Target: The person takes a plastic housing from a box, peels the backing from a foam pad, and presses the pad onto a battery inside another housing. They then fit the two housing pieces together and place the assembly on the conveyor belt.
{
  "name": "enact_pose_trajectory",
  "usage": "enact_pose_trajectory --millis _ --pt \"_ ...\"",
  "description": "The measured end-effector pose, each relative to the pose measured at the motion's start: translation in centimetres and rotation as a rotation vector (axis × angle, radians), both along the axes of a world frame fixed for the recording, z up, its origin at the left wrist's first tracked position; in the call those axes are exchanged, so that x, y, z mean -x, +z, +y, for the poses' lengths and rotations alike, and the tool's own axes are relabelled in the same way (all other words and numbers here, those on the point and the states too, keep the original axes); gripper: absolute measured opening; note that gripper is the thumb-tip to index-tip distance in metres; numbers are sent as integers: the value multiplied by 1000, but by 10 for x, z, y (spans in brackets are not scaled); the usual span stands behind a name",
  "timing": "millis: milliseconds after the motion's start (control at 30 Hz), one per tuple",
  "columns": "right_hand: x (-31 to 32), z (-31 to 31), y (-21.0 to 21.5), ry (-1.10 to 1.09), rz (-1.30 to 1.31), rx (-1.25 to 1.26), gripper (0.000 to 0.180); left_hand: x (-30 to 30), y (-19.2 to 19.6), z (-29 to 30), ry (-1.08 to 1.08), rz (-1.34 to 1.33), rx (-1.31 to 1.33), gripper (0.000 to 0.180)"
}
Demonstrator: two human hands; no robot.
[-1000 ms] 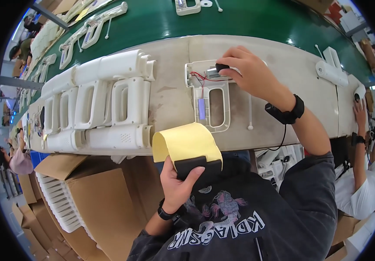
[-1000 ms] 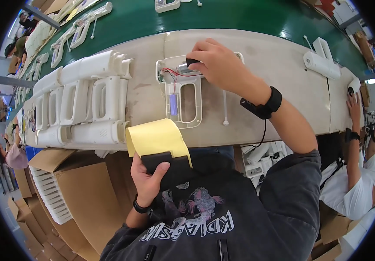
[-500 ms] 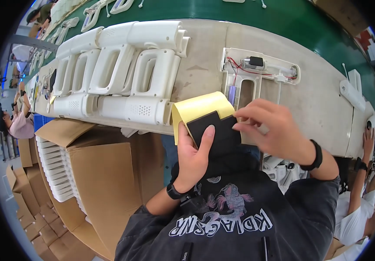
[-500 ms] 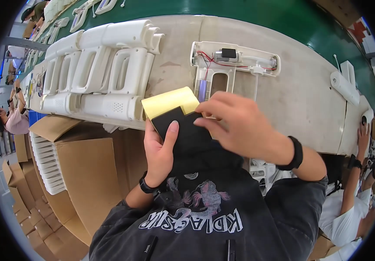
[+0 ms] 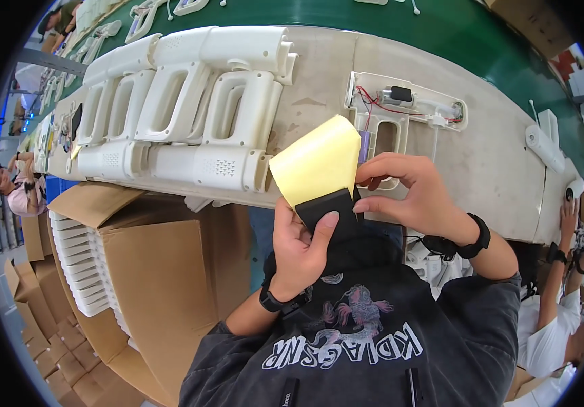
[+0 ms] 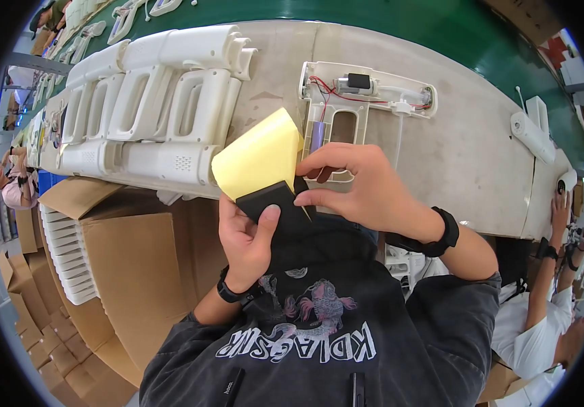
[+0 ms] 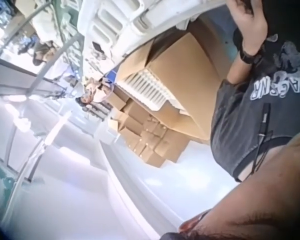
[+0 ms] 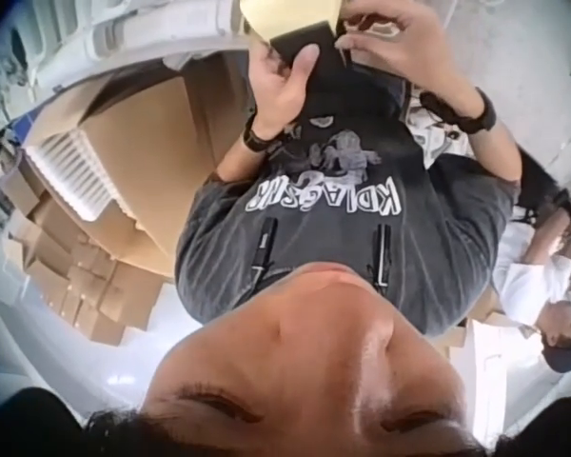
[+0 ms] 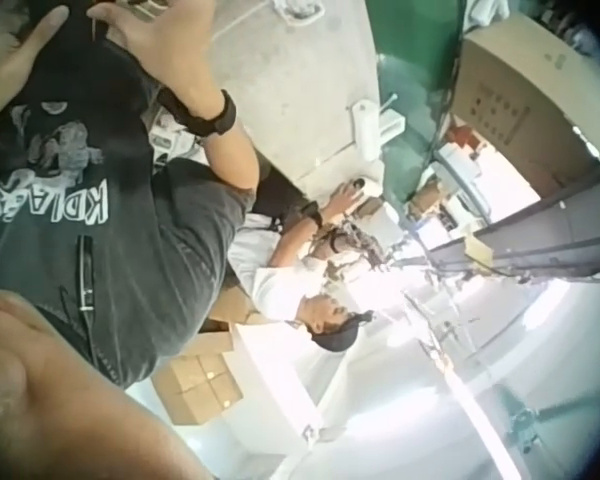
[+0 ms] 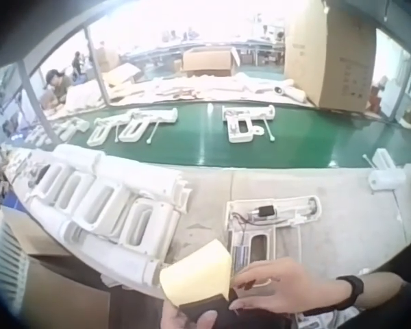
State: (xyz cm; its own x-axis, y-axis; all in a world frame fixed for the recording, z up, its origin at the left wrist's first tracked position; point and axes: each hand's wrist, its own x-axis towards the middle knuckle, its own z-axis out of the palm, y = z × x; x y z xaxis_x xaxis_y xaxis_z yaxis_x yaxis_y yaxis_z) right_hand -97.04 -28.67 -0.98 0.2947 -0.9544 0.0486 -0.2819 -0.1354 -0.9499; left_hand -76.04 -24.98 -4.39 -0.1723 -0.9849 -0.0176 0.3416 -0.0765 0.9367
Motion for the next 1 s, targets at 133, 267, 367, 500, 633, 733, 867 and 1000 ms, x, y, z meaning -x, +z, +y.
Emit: enact_pose_trajectory --millis 133,267,367,500,633,733,867,1000 --pt "-6 4 0 -30 -153 -157 32 -1 3 0 -13 4 20 59" --pt "-15 13 2 -54 -42 -29 34 0 -1 6 79 -167 96 75" --pt "-13 15 1 -25 -47 -38 36 -9 -1 9 84 -286 118 72" --pt "9 1 3 48 -385 -307 33 -22 5 10 61 -312 81 64" --pt "23 -22 -6 -96 75 95 32 -31 -2 14 69 -302 26 67" --pt "19 -31 -20 -124 438 358 33 -30 -2 16 24 -261 12 69" --pt "18 -35 -28 -32 440 451 34 -29 -2 19 -60 -205 24 72" --pt "17 -38 -30 17 440 458 35 -31 -3 21 -137 -152 -16 73"
